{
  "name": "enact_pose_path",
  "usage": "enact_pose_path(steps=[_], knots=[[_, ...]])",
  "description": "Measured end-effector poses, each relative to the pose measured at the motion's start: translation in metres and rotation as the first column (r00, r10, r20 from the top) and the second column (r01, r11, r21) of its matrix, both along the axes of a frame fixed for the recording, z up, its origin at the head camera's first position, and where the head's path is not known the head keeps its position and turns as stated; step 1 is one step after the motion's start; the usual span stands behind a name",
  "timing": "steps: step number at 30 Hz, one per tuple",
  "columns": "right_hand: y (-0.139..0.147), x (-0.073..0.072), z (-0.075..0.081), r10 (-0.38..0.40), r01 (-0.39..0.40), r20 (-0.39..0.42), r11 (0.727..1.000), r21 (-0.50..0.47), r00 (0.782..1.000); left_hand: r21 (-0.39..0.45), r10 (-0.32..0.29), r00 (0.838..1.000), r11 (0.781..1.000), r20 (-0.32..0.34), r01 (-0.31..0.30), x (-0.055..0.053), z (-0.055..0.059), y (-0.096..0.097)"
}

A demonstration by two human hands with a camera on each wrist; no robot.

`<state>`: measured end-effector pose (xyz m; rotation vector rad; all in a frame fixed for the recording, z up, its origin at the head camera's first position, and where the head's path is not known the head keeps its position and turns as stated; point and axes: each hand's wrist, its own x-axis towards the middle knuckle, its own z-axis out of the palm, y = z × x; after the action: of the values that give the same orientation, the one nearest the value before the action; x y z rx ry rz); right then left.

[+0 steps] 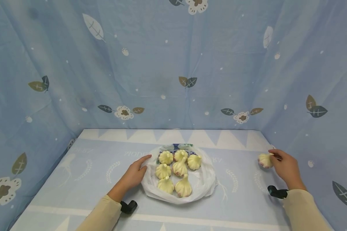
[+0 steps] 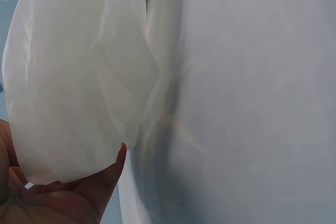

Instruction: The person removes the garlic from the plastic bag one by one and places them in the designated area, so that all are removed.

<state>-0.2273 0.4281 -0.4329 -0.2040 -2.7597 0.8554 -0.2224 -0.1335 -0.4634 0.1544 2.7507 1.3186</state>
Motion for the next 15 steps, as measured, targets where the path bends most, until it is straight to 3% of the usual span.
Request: enact_pose_path(steps=[15], knots=[[0.016, 0.003, -0.011, -0.103, 0.103, 0.032, 0.995, -0.012, 0.994, 0.003, -0.006, 1.0, 1.0, -0.003, 0.006, 0.001, 0.0, 0.001]])
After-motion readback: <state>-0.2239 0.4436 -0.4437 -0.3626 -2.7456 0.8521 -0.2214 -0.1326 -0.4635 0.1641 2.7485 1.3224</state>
